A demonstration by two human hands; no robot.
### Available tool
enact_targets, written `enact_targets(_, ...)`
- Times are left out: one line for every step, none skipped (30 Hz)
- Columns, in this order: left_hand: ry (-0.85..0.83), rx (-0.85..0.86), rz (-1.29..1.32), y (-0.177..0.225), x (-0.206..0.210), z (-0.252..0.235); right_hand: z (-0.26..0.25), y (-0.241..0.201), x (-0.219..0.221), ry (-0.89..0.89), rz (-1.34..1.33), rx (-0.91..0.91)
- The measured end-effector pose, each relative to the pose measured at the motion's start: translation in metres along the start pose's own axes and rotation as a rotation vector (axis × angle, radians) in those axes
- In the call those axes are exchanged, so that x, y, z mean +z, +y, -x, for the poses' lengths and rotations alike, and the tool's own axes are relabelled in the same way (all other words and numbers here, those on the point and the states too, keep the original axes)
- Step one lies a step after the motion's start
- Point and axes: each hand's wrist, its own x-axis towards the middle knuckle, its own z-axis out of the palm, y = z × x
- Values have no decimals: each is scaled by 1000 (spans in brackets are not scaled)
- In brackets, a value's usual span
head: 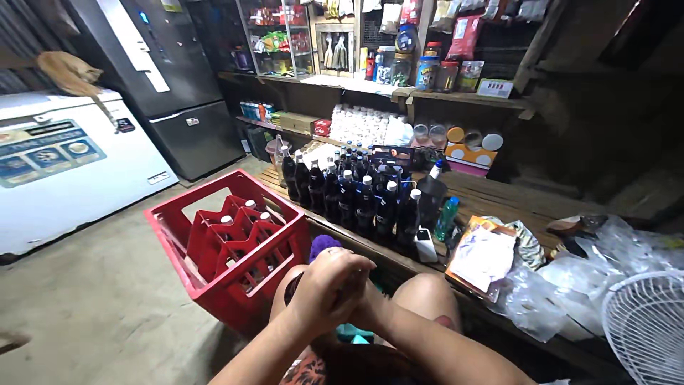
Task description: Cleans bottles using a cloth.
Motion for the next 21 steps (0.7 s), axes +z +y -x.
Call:
enact_targets(1,4,1,0,0,0,0,1,0,-1,6,-7)
enact_targets(3,8,1,0,0,0,1,2,1,-3,13,-12)
enact_targets(6,11,3,0,0,0,1,3,1,-5,20,-14)
enact_targets(7,13,4,-1,0,1,1,3,1,-7,26,-13)
enact_targets(10,17,3,-1,0,1,1,3,2,-5,36,-20)
enact_targets(9,19,0,0,0,1,1,4,2,-1,42,-35)
enact_targets(8,20,-1,0,0,1,2,4,2,5,42,-47)
enact_targets(9,19,-2,0,0,1,2,5,3,11,42,-60)
enact_targets(12,20,-3,0,0,1,2,6,3,19,46,-79)
enact_targets(13,21,-4,0,0,1,3,7,3,27,64,-103)
enact_targets(13,22,-8,0,0,1,3,7,4,37,89,-126)
enact_targets(13,23,-10,1,0,1,4,8,4,44,116,-137)
enact_targets(13,25,-11,1,-1,1,4,7,4,46,143,-134)
enact_targets(14,27,-10,1,-1,1,4,7,5,40,162,-124)
enact_targets(17,29,-8,1,-1,2,4,6,5,32,161,-110)
enact_targets(19,31,-7,2,-1,2,4,5,5,25,152,-99)
enact_targets(21,33,-8,2,-2,3,4,5,6,17,134,-87)
enact_targets(23,37,-6,2,-2,3,5,5,6,13,126,-85)
enact_targets(24,40,-2,2,-2,4,6,6,7,14,121,-87)
enact_targets(25,45,1,2,-3,5,6,7,8,14,113,-87)
enact_targets(24,48,4,2,-3,6,6,7,8,13,113,-89)
